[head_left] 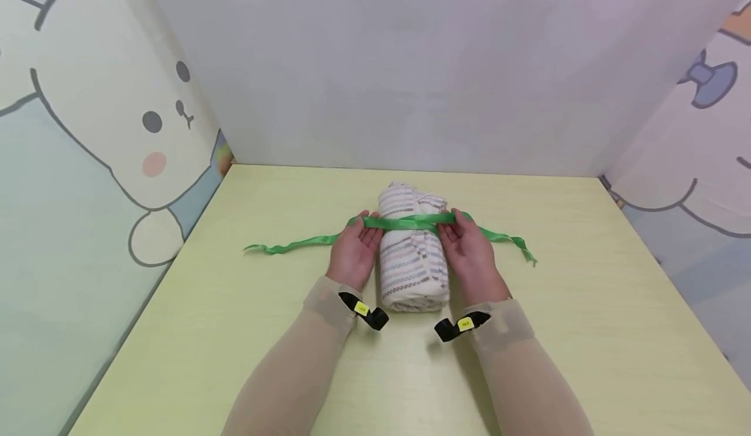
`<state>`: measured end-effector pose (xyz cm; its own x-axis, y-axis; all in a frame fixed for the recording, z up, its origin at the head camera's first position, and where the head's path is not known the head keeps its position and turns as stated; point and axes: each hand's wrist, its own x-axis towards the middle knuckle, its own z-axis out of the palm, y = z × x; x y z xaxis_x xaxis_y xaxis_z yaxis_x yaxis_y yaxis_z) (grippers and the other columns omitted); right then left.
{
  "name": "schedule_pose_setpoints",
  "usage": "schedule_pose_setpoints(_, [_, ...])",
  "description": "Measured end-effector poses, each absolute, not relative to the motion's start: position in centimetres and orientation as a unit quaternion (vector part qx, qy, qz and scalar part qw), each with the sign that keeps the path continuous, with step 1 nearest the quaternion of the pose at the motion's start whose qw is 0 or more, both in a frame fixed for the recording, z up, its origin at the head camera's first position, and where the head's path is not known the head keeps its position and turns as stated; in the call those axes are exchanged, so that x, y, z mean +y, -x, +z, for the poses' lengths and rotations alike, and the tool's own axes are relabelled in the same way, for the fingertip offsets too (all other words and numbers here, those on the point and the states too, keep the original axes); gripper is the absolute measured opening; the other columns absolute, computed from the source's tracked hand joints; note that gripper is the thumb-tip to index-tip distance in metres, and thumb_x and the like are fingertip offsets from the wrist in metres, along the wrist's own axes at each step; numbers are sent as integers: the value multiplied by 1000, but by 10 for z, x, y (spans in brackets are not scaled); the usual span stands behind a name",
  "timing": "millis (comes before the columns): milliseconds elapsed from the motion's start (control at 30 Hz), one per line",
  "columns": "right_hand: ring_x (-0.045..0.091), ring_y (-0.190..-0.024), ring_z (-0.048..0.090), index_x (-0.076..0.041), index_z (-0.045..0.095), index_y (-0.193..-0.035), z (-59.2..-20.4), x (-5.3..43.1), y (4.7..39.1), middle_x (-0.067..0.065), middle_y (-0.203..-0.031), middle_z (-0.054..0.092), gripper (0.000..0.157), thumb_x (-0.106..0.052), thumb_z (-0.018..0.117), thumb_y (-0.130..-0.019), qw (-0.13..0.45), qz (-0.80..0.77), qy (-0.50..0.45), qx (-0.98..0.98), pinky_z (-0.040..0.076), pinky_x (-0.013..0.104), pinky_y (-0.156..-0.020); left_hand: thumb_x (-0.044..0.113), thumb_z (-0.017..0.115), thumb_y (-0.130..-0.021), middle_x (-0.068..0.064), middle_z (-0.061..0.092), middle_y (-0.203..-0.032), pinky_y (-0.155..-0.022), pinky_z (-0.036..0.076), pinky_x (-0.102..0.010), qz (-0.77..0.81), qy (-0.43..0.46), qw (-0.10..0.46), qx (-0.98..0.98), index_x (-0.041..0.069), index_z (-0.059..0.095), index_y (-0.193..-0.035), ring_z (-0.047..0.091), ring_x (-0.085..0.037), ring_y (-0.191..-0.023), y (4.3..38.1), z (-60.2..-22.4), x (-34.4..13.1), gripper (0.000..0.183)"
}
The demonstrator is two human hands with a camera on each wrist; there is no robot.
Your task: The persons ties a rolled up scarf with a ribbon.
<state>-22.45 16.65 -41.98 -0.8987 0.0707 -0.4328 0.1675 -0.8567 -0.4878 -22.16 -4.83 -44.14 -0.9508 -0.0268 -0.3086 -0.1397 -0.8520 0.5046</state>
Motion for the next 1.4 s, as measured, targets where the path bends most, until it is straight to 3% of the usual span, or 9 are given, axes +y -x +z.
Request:
schedule_pose_setpoints(100, [21,-121,59,-6,56,-127,-416,167,223,12,-125,59,22,-18,49,-109,14,-937,-208,280,48,31,-105,18,42,-113,-20,59,-135,-102,51,-36,952,153,30,263,-3,45,-147,59,-27,-124,223,-437,-48,40])
schedule_pose_setpoints(300, [24,-134,51,-8,47,-138,-411,168,221,12,-138,52,31,-24,37,-112,16,-947,-180,267,43,34,-111,21,36,-114,-20,64,-126,-99,53,-38,954,161,18,252,1,54,-128,65,-29,-117,221,-429,-48,30])
schedule_pose_setpoints(433, [27,-135,51,-8,41,-144,-407,168,220,13,-135,53,36,-24,34,-113,22,-954,-157,254,41,35,-113,22,35,-114,-19,64,-123,-101,52,-39,957,149,7,248,3,51,-127,64,-30,-116,221,-426,-48,28])
schedule_pose_setpoints(633, [23,-108,63,-7,49,-131,-399,167,223,11,-109,61,28,-25,38,-112,33,-950,-127,284,52,32,-97,24,37,-114,-14,63,-111,-98,50,-35,958,123,2,259,5,53,-122,63,-25,-105,223,-419,-47,25])
schedule_pose_setpoints(767, [16,-82,56,-8,54,-120,-395,164,225,4,-89,57,22,-25,42,-112,53,-929,-114,347,49,24,-74,22,40,-113,-6,57,-93,-83,46,-28,955,112,16,275,7,55,-113,56,-19,-86,227,-414,-45,21])
schedule_pose_setpoints(900, [11,-71,48,-8,56,-118,-393,161,227,0,-79,51,20,-24,45,-112,60,-906,-108,405,43,21,-63,19,42,-113,-1,51,-80,-73,40,-25,947,108,33,302,9,56,-109,50,-15,-74,230,-410,-43,18])
schedule_pose_setpoints(1200, [11,-58,31,3,52,-121,-392,152,234,-2,-68,34,28,-22,46,-112,47,-844,-57,531,31,23,-58,13,43,-110,-1,44,-72,-73,46,-27,922,88,37,375,3,56,-111,49,-16,-68,235,-402,-42,17])
schedule_pose_setpoints(1400, [13,-60,31,1,57,-121,-386,145,237,1,-83,45,29,-25,50,-111,30,-790,-55,610,33,25,-61,15,42,-110,0,42,-71,-69,47,-29,890,56,54,448,0,56,-115,46,-15,-65,235,-396,-40,21])
